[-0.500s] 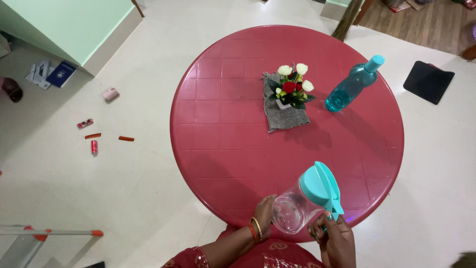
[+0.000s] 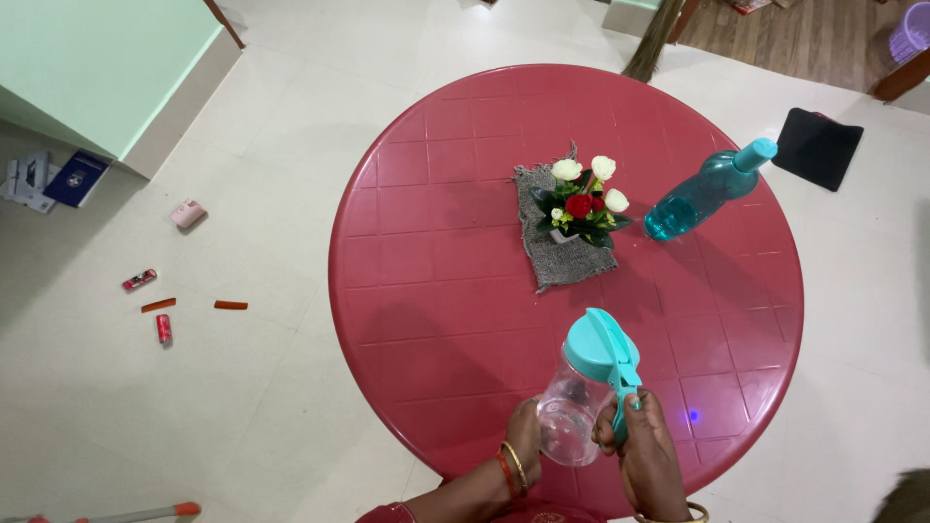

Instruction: The person fills a clear pitcher from a blue water bottle and then carries the pitcher through a house to a room with a tiled table, where they pour water into a glass.

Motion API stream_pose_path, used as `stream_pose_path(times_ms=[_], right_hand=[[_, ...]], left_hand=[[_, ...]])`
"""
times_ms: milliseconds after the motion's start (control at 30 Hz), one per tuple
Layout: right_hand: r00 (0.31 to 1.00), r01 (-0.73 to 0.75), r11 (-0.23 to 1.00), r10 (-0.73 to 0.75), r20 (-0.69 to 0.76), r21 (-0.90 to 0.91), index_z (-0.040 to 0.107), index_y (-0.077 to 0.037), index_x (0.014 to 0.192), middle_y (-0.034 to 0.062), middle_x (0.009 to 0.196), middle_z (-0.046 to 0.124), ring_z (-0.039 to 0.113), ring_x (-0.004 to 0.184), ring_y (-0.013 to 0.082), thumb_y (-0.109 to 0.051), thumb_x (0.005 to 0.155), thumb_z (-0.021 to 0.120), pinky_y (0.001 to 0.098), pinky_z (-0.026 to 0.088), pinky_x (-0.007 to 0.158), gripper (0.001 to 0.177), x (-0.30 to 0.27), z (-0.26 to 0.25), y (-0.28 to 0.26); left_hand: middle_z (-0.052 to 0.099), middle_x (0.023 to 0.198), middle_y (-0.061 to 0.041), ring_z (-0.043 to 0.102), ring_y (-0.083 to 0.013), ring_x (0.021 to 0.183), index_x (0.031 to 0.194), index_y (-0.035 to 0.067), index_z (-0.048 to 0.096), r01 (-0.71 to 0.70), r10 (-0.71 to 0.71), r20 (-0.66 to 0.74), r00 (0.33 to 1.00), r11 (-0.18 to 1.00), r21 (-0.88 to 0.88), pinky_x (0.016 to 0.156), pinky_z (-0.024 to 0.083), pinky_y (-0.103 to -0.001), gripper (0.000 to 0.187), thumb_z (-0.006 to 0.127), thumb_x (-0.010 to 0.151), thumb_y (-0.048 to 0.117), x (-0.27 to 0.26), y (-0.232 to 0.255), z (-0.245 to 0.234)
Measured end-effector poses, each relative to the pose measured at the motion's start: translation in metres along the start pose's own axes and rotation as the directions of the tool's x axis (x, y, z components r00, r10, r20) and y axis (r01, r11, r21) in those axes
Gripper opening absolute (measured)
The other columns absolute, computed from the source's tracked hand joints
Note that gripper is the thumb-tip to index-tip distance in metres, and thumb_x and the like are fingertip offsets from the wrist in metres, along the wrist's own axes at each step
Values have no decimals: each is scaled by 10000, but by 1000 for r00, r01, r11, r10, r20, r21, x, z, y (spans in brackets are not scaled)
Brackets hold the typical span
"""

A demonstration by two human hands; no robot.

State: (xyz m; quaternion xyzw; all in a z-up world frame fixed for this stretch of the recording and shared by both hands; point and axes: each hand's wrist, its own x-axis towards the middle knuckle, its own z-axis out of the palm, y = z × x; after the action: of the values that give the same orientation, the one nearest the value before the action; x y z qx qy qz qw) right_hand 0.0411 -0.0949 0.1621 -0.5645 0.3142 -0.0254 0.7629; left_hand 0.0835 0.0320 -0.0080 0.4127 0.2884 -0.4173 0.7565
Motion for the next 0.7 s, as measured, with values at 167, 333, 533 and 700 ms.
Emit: stream_pose_path(times_ms=[167, 333, 533, 700], right_hand=[[999, 22, 998, -24, 47, 58, 509, -32, 1081, 105, 738, 557, 506, 674, 199, -282, 1067, 417, 350, 426, 650, 267, 30, 0, -14], [998, 53, 995, -55, 28, 80, 527, -45, 1147, 94, 799, 585, 505, 656, 176, -225, 1059, 436, 367, 480, 707, 219, 61, -4, -25], [994, 103, 994, -103, 25, 21, 552, -44, 1171, 70, 795, 571, 524, 646, 160, -262, 1091, 439, 383, 506, 717, 258, 91, 4, -50], [992, 124, 992, -124, 21, -5, 545, -53, 1185, 53, 749, 547, 495, 625, 139, -278, 1101, 435, 364, 481, 664, 264, 110, 9, -61]], left_hand=[[721, 948, -57, 650, -121, 729, 1298, 100, 629, 49, -47, -64, 997, 999, 25, 636, 527, -293, 452, 370, 1027, 353, 4, 20, 18], [716, 947, -53, 645, -124, 743, 1331, 129, 613, 20, -18, -72, 997, 999, 30, 607, 542, -286, 419, 365, 1034, 290, 20, 46, 31], [712, 939, -39, 667, -107, 730, 1321, 64, 624, -86, 84, 78, 993, 996, 22, 579, 547, -275, 398, 404, 1043, 244, 31, 72, 41], [716, 1038, 19, 703, -55, 816, 1328, 171, 587, 8, -9, -34, 999, 1000, -25, 681, 585, -245, 328, 464, 1035, 250, 35, 86, 58]])
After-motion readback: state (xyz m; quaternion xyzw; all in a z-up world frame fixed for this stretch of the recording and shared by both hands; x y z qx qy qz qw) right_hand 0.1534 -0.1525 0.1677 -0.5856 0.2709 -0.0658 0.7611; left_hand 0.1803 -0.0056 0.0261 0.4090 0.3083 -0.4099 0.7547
